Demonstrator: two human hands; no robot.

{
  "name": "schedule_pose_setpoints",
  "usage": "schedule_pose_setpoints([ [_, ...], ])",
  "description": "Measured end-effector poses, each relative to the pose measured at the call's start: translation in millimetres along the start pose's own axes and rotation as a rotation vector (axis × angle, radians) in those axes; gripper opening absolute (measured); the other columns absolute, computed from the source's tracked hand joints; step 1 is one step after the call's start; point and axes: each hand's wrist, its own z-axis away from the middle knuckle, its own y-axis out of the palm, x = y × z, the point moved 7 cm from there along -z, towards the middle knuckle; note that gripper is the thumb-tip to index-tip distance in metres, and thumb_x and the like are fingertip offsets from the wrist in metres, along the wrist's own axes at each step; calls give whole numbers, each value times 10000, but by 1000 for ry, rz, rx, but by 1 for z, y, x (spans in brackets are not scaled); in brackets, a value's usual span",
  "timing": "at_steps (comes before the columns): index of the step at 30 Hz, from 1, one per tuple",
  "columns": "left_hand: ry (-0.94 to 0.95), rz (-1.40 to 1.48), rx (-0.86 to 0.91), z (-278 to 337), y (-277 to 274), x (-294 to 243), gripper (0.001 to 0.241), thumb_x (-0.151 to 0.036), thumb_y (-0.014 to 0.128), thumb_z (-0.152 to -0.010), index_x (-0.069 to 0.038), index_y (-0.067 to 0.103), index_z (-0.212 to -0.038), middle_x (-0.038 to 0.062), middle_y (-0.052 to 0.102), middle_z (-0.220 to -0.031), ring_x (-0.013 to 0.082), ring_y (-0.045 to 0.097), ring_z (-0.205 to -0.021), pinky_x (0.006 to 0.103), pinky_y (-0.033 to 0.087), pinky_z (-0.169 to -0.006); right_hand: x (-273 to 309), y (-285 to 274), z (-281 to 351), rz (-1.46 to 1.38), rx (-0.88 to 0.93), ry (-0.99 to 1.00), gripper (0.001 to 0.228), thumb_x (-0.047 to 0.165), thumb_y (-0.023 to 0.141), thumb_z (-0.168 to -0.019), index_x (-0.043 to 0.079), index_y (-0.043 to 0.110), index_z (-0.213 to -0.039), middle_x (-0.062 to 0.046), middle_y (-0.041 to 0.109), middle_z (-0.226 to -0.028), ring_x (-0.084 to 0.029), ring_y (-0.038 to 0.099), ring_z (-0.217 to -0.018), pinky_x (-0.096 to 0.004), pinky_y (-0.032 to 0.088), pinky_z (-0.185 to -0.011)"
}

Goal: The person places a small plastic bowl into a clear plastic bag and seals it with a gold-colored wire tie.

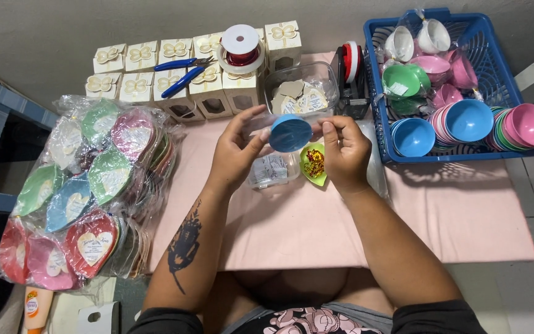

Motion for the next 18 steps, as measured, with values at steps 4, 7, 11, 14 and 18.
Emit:
schedule_pose_setpoints([
  [4, 21, -38, -24, 5, -1, 26, 442, -131, 798, -946, -41, 661, -1356, 263, 695, -1319, 421, 748, -1102, 517, 649, -904, -11, 4, 2, -157, 67, 41, 45, 23, 727, -1019, -18, 726, -1040, -151, 776, -903, -219, 769, -881, -371, 605, -846],
  [7, 52, -26, -14, 5, -7, 39, 416, -116, 799, -954, -48, 673, -1345, 243, 709, -1299, 419, 751, -1084, 523, 643, -904, -14, 10, 4, -214, 111, 45, 76, -2, 769, -983, -46, 711, -1005, -169, 772, -899, -235, 781, -850, -377, 619, -816],
  [11, 191, -160, -6, 10, -11, 26, 414, -160, 797, -957, -13, 667, -1322, 241, 703, -1322, 442, 708, -1166, 528, 595, -983, -18, 21, 12, -347, 222, 172, 70, 44, 608, -1077, -25, 600, -1083, -184, 785, -940, -223, 783, -894, -385, 615, -899],
  [14, 282, -241, -23, 12, -17, 23, 406, -221, 782, -971, -47, 665, -1320, 224, 716, -1283, 451, 712, -1148, 537, 597, -976, -21, 27, 15, -400, 291, 214, 89, 80, 554, -1101, -7, 571, -1095, -190, 794, -971, -217, 774, -961, -388, 592, -945],
  [18, 358, -273, -124, 13, -30, 36, 366, -273, 733, -1010, -104, 641, -1321, 178, 730, -1214, 407, 727, -1115, 519, 611, -963, 2, 22, 6, -337, 227, 146, 171, 153, 517, -1128, -8, 532, -1182, -248, 764, -1105, -294, 739, -1117, -435, 539, -1037],
])
